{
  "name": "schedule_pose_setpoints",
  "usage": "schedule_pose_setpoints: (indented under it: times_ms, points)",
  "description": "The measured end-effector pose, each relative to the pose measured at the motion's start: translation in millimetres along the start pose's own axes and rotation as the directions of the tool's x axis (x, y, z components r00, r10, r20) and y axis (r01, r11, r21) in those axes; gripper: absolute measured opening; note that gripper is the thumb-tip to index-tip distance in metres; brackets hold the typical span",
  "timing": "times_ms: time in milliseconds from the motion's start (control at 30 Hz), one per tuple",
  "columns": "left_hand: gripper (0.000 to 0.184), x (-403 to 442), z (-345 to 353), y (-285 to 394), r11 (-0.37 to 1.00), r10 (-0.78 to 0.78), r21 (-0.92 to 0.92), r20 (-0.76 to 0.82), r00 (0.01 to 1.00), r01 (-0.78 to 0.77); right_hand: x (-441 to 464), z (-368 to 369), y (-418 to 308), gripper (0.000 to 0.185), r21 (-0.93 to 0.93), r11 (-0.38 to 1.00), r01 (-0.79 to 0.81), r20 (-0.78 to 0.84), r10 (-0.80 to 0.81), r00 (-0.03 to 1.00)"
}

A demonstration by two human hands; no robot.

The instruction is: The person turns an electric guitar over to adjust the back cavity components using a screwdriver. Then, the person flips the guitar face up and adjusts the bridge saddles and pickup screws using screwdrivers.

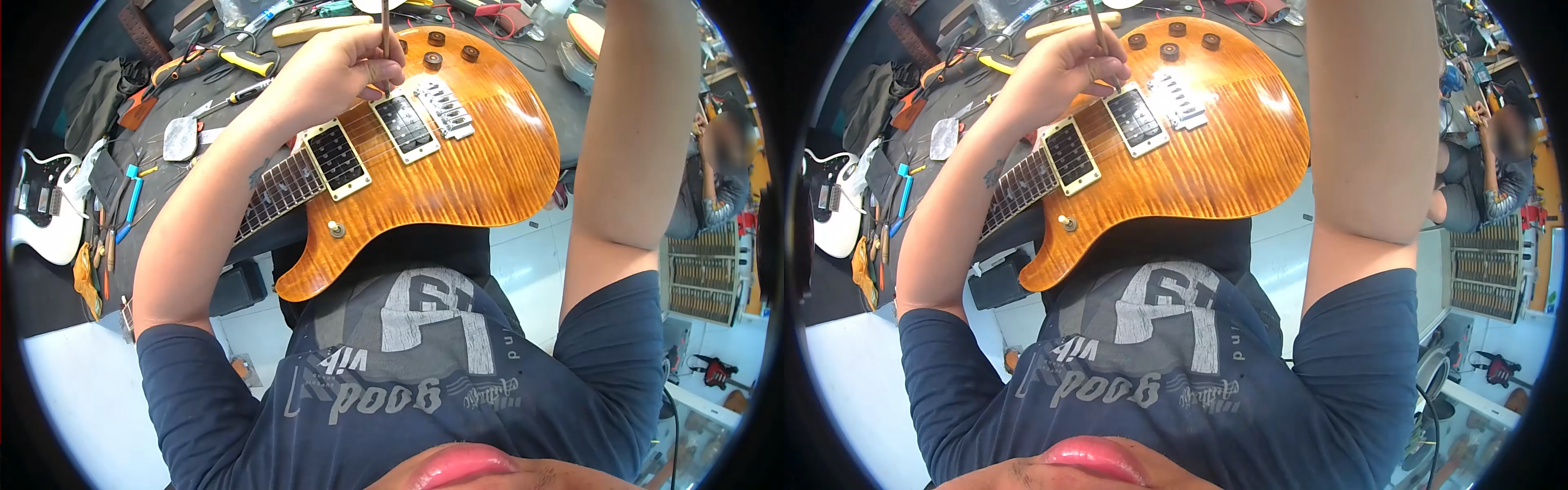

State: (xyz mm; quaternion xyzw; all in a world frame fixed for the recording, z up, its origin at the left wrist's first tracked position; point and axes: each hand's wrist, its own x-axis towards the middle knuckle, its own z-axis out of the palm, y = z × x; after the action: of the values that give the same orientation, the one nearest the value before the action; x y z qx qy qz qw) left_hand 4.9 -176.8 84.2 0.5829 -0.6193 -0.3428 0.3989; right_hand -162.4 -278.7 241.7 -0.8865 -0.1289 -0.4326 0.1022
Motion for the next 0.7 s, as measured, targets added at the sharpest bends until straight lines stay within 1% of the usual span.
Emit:
schedule_pose_setpoints:
  times_ms: [33,67,100,133,167,233,267,300,333,367,400,433,533,633,700]
  points:
    - [0.01,0,0,0,1.0,-0.011,-0.014,-0.002,1.0,0.011,0,-9,-16,0.02,0.023,0.983,-0.182,0.051,0.181,0.982]
    - [0.01,1,0,-2,0.999,-0.002,-0.037,-0.017,1.0,0.002,-1,-19,-33,0.021,0.037,0.932,-0.36,0.105,0.355,0.929]
    - [0.01,0,0,-5,0.998,0.005,-0.059,-0.032,0.999,-0.007,-2,-29,-49,0.021,0.042,0.85,-0.526,0.16,0.514,0.843]
    - [0.01,0,-1,-6,0.997,0.013,-0.081,-0.05,0.999,-0.017,-4,-38,-60,0.021,0.036,0.739,-0.672,0.214,0.651,0.728]
    - [0.008,0,-1,0,0.99,-0.043,-0.141,-0.081,0.996,0.031,-29,-27,-45,0.023,-0.072,0.775,-0.627,0.299,0.617,0.728]
    - [0.006,-5,-6,16,0.957,-0.162,-0.265,-0.144,0.976,0.12,-82,-6,-14,0.029,-0.249,0.846,-0.472,0.462,0.532,0.71]
    - [0.009,-3,-11,5,0.946,-0.152,-0.306,-0.115,0.982,0.11,-98,9,-15,0.031,-0.249,0.892,-0.377,0.511,0.452,0.731]
    - [0.009,-3,-14,-6,0.934,-0.111,-0.351,-0.098,0.989,0.07,-108,20,-16,0.034,-0.244,0.93,-0.274,0.56,0.365,0.744]
    - [0.011,-4,-15,-18,0.917,-0.07,-0.397,-0.082,0.994,0.032,-122,31,-14,0.028,-0.193,0.926,-0.323,0.587,0.373,0.719]
    - [0.014,-4,-15,-30,0.897,-0.026,-0.442,-0.066,0.997,-0.005,-133,40,-15,0.029,-0.157,0.927,-0.34,0.553,0.367,0.748]
    - [0.019,-3,-14,-41,0.856,-0.005,-0.516,-0.051,0.999,-0.022,-136,43,-19,0.029,-0.157,0.908,-0.388,0.569,0.404,0.716]
    - [0.019,-3,-13,-46,0.836,-0.008,-0.548,-0.041,0.999,-0.016,-137,45,-23,0.029,-0.16,0.885,-0.437,0.584,0.442,0.681]
    - [0.016,-4,-11,-53,0.772,-0.017,-0.636,-0.006,1.0,0.009,-150,60,-22,0.029,-0.165,0.894,-0.416,0.535,0.435,0.724]
    - [0.015,-5,-11,-54,0.739,-0.035,-0.673,-0.003,0.999,0.024,-147,61,-24,0.028,-0.213,0.883,-0.417,0.518,0.465,0.719]
    - [0.015,-4,-12,-57,0.735,0.002,-0.678,0.02,1.0,0.012,-147,62,-29,0.028,-0.229,0.874,-0.429,0.5,0.484,0.718]
